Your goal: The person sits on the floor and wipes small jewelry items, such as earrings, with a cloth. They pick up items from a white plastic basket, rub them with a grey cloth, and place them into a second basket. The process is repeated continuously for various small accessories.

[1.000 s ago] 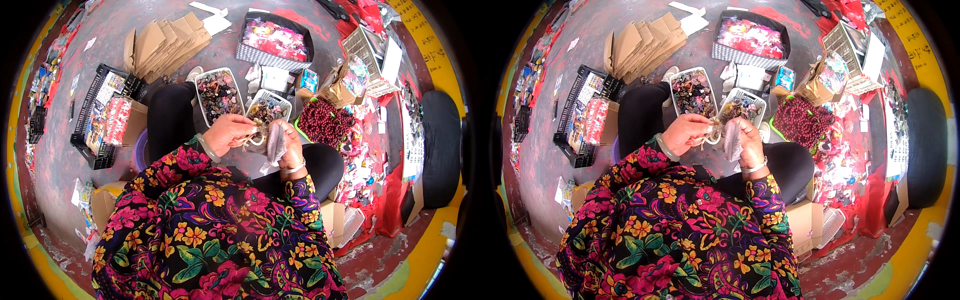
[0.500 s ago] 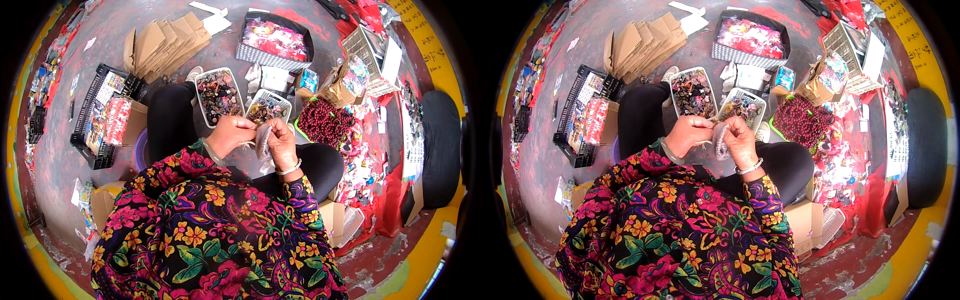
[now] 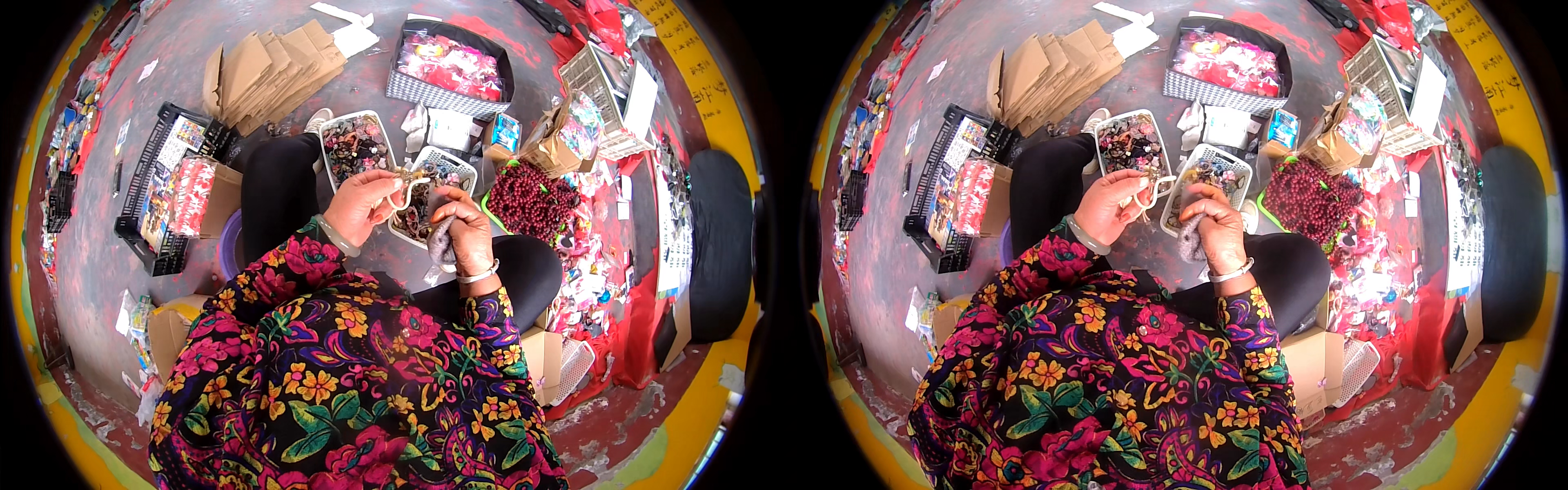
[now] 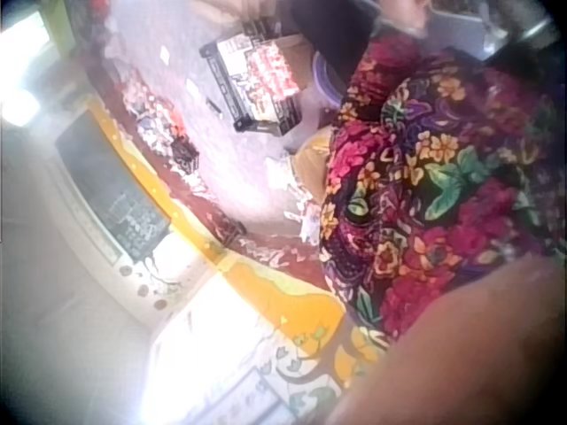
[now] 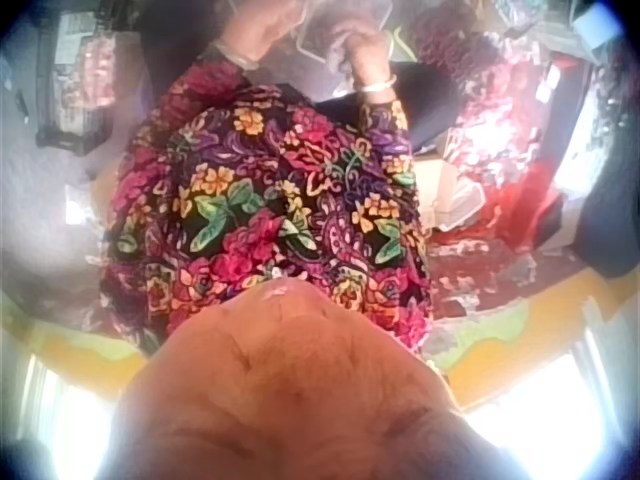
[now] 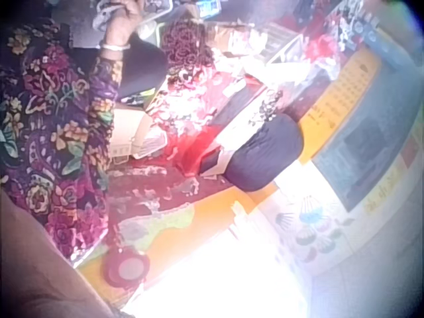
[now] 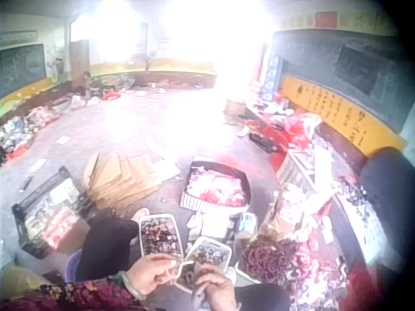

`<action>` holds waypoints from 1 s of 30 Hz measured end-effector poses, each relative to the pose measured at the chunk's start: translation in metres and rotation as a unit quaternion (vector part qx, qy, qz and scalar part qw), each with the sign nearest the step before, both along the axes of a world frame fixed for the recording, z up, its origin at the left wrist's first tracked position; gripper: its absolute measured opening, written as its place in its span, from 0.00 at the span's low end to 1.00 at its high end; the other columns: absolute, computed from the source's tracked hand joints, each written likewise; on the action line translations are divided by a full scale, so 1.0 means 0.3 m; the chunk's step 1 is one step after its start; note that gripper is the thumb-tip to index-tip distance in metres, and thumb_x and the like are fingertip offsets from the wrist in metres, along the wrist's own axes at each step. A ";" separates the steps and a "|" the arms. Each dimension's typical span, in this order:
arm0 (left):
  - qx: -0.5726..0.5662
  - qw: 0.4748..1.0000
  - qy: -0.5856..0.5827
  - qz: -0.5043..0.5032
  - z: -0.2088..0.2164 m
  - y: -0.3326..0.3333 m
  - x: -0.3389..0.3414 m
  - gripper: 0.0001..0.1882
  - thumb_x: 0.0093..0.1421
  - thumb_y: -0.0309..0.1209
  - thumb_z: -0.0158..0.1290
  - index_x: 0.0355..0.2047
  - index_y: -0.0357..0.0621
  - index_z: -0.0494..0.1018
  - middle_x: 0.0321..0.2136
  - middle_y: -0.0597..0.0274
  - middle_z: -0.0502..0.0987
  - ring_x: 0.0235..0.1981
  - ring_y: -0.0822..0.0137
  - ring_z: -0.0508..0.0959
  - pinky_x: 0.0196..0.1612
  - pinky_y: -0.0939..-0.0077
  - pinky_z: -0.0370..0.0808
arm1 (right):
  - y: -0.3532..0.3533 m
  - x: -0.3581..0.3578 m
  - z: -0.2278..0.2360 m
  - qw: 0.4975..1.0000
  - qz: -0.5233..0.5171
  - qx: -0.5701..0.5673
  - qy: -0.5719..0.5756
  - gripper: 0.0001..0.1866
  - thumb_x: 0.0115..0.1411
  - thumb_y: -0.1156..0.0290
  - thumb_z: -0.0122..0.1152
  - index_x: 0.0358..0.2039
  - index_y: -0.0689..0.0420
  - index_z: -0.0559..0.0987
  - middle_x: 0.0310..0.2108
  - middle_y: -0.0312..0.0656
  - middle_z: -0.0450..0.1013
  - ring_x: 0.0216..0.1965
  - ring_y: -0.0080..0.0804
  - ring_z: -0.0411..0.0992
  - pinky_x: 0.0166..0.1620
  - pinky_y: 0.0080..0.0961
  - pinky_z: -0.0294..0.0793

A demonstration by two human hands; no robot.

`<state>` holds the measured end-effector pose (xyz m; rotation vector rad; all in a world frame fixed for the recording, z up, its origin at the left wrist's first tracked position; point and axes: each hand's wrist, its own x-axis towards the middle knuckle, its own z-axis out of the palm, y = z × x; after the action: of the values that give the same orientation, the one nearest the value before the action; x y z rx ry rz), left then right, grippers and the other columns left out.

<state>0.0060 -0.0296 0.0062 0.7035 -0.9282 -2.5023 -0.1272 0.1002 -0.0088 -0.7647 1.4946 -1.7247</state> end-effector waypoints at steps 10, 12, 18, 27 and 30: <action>-0.058 0.996 -0.031 -0.057 -0.009 0.010 -0.001 0.05 0.52 0.23 0.50 0.30 0.36 0.71 0.22 0.60 0.74 0.13 0.80 0.63 0.17 0.90 0.57 | 0.003 -0.015 0.024 0.988 0.066 0.007 -0.137 0.16 0.54 0.63 0.56 0.38 0.61 0.71 0.26 0.33 0.67 0.31 0.20 0.64 0.38 0.14 0.63; -0.092 0.992 -0.041 -0.079 -0.003 0.020 -0.005 0.05 0.51 0.22 0.51 0.30 0.36 0.72 0.22 0.62 0.74 0.13 0.81 0.62 0.17 0.90 0.57 | -0.008 -0.003 -0.014 0.988 0.067 -0.010 -0.140 0.15 0.54 0.67 0.57 0.39 0.61 0.71 0.31 0.34 0.69 0.32 0.18 0.64 0.39 0.15 0.63; -0.203 0.973 -0.082 -0.076 0.021 0.025 -0.006 0.07 0.50 0.22 0.52 0.31 0.37 0.73 0.20 0.69 0.72 0.16 0.83 0.63 0.18 0.90 0.58 | 0.011 -0.009 -0.039 0.984 -0.001 -0.043 -0.175 0.05 0.51 0.76 0.57 0.30 0.61 0.77 0.32 0.35 0.70 0.34 0.20 0.66 0.40 0.15 0.64; -0.395 0.918 -0.015 -0.045 0.054 0.009 0.009 0.07 0.52 0.18 0.49 0.32 0.34 0.71 0.28 0.65 0.73 0.31 0.79 0.72 0.34 0.85 0.69 | 0.024 -0.011 0.040 0.994 0.011 -0.099 -0.042 0.07 0.48 0.82 0.58 0.30 0.62 0.77 0.32 0.40 0.72 0.36 0.25 0.68 0.42 0.18 0.65; -0.380 0.924 -0.013 -0.046 0.062 0.011 0.011 0.06 0.52 0.18 0.49 0.32 0.34 0.71 0.29 0.65 0.73 0.32 0.79 0.72 0.34 0.85 0.69 | 0.031 -0.016 0.027 0.995 0.009 -0.089 -0.047 0.06 0.49 0.81 0.57 0.29 0.62 0.77 0.31 0.39 0.71 0.34 0.24 0.68 0.40 0.18 0.65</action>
<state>0.0093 -0.0263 0.0246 0.4279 -1.8142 -1.9372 -0.1319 0.1096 -0.0007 -0.7739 1.2807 -1.8711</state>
